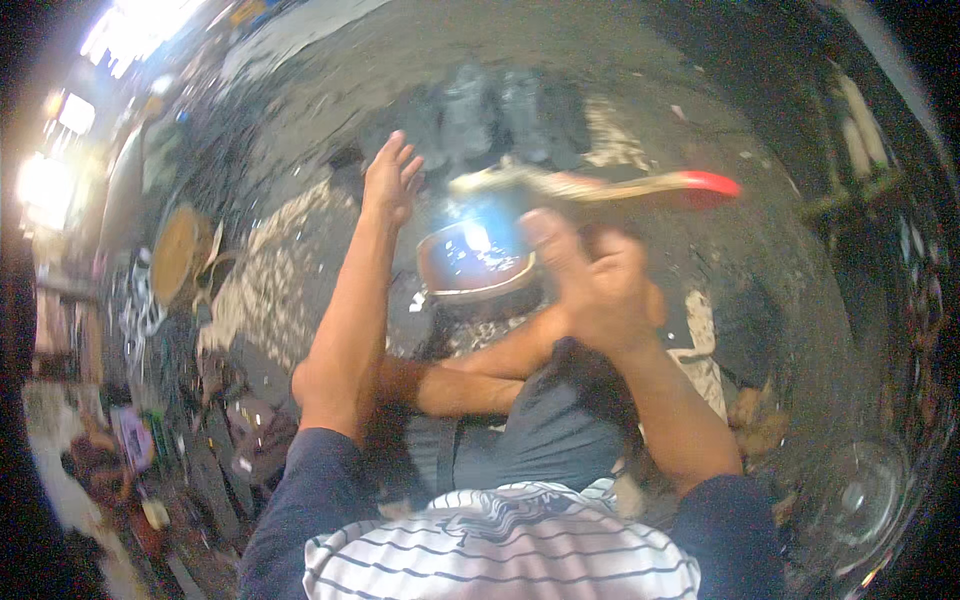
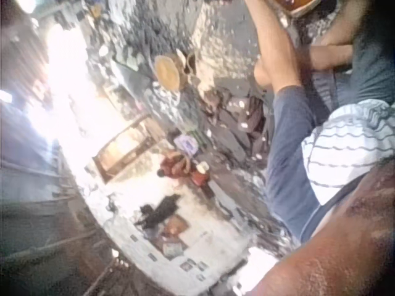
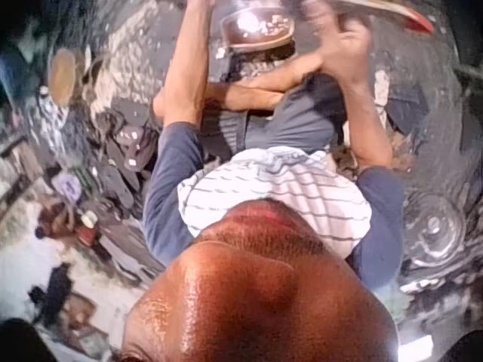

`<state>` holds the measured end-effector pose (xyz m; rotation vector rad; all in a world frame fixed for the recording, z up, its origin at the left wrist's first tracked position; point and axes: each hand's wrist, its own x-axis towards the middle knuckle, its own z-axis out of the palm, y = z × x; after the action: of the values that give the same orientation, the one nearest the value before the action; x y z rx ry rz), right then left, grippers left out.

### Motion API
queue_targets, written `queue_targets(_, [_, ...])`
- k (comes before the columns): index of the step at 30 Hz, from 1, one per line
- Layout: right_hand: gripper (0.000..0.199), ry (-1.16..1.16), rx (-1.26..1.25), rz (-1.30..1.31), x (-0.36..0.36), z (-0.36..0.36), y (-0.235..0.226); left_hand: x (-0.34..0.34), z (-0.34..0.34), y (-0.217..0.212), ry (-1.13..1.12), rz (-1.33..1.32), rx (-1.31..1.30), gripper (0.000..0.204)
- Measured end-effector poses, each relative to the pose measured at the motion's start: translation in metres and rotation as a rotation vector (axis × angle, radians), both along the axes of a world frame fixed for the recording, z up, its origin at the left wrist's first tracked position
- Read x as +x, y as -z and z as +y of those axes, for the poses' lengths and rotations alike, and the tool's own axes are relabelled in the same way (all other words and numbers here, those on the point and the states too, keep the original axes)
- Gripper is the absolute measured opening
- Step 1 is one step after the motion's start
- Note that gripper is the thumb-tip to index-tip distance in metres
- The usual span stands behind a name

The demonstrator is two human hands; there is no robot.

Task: The person pours a brown liquid from a yellow tin into a small container, then uses a brush to apply the liquid to the soles of several black flip-flops. The person handles each flip-flop one at a time, repeatedly dipping the brush and coating the sole before setting it aside.

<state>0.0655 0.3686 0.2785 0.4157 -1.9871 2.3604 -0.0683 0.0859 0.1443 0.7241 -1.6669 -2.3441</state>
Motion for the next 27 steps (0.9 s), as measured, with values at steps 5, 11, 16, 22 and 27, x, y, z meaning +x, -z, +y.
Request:
queue_targets(5, [0.035,0.273,0.468,0.023,-0.04,0.009,0.041,0.145,-0.068,-0.061,0.032,0.202,-0.362,0.044])
queue_targets(11, [0.016,-0.018,0.025,-0.057,-0.064,-0.03,0.064,0.386,-0.223,-0.059,-0.527,-0.448,-1.097,0.065])
queue_targets(16, [0.041,-0.056,0.449,0.066,-0.07,-0.042,0.066,0.512,-0.274,-0.067,-0.343,-0.997,-1.264,0.056])
queue_targets(22, [0.049,-0.066,0.696,0.052,-0.097,-0.034,0.085,0.498,-0.189,-0.094,-0.192,-1.09,-1.238,0.073])
queue_targets(27, [0.063,-0.312,0.921,-0.105,-0.105,-0.061,0.118,0.576,-0.159,-0.033,-0.421,-0.814,-0.754,0.066])
